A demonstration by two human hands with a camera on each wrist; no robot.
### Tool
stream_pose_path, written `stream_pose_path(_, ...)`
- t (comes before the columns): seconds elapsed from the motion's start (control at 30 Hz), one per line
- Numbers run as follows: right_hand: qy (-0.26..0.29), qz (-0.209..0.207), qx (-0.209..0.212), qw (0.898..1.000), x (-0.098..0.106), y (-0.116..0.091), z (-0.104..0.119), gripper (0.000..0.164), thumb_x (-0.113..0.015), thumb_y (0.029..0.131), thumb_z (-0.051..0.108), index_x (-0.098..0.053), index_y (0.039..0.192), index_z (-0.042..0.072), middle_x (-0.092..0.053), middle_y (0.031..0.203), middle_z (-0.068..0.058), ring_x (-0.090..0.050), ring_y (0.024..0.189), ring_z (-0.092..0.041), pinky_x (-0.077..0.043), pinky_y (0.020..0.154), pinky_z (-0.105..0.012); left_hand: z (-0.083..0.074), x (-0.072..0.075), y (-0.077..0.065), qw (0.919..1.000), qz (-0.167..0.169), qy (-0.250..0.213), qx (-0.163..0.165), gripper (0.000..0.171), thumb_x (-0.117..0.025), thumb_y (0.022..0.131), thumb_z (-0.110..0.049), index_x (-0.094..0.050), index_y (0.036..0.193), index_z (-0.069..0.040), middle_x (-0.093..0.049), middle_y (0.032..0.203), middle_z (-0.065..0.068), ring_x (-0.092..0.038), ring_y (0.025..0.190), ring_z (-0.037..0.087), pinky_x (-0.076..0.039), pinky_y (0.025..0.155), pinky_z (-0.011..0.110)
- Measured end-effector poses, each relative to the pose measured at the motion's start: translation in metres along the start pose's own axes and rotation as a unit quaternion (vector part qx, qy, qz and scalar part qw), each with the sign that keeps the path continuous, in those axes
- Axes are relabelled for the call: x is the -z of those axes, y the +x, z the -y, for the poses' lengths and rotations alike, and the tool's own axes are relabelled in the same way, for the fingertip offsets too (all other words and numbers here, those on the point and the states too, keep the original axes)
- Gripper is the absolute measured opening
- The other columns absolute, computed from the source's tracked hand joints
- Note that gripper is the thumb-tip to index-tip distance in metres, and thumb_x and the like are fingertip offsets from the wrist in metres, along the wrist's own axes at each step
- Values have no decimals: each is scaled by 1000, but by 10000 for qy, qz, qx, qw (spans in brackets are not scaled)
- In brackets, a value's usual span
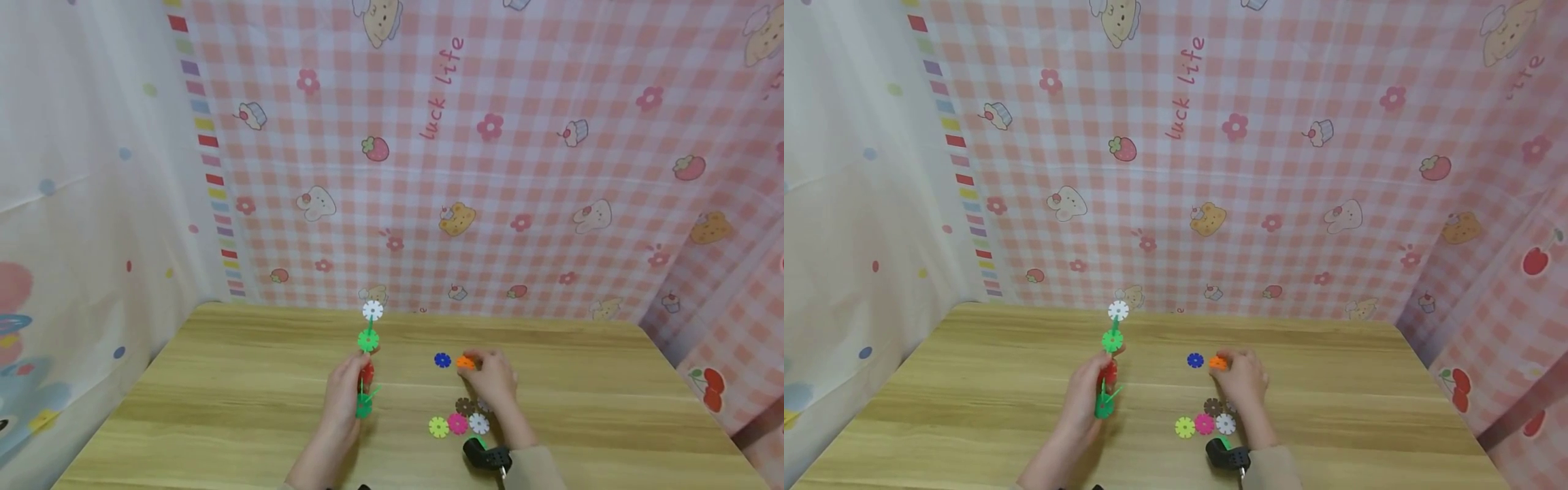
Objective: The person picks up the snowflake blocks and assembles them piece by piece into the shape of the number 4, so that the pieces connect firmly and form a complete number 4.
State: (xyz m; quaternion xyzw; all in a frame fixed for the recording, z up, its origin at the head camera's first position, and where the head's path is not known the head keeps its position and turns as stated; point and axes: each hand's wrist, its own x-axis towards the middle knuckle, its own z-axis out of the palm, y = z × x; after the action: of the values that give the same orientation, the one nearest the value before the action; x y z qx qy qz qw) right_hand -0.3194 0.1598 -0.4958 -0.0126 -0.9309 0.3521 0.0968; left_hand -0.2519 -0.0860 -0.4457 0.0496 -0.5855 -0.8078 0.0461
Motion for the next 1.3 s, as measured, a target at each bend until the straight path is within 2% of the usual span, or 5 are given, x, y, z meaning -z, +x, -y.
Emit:
stream_pose_path(0.27,1223,46,-286,9921,4,5,2,23,-65,80,1,-70,103,-1,-64,89,-9,-57,78,-21,-46,67,-31,0,1,0,10000,-7,-1,4,25,-54,94,-15,-70,108,-3,-45,67,-4,-40,63,11,-35,58,21)
stream_pose_path(0.5,2998,551,-69,9524,8,2,28,22,-65,83,-3,-66,105,-8,-65,86,-12,-64,74,-20,-56,68,-30,-1,1,1,10000,-8,9,33,25,-53,94,-15,-69,109,-2,-45,68,-4,-40,63,11,-35,58,21)
stream_pose_path(0.67,3730,882,5,9236,13,-5,47,17,-64,87,-4,-63,102,-11,-66,85,-16,-66,73,-25,-57,68,-34,-1,1,1,10000,-44,40,30,27,-53,94,-15,-68,111,0,-45,68,-4,-40,64,10,-36,59,21)
stream_pose_path(0.87,4024,1271,-22,9066,15,-12,63,16,-64,89,0,-63,99,-11,-67,83,-14,-66,69,-23,-57,65,-35,0,2,1,9999,-24,135,-1,29,-53,94,-17,-68,113,0,-44,68,-3,-39,65,11,-35,61,22)
stream_pose_path(1.3,3606,2124,400,9074,8,-34,97,19,-67,89,11,-66,97,-7,-64,79,-3,-48,57,-11,-50,56,-26,0,4,2,9995,49,311,7,32,-54,96,-22,-67,116,-2,-42,71,-2,-39,74,16,-34,70,28)
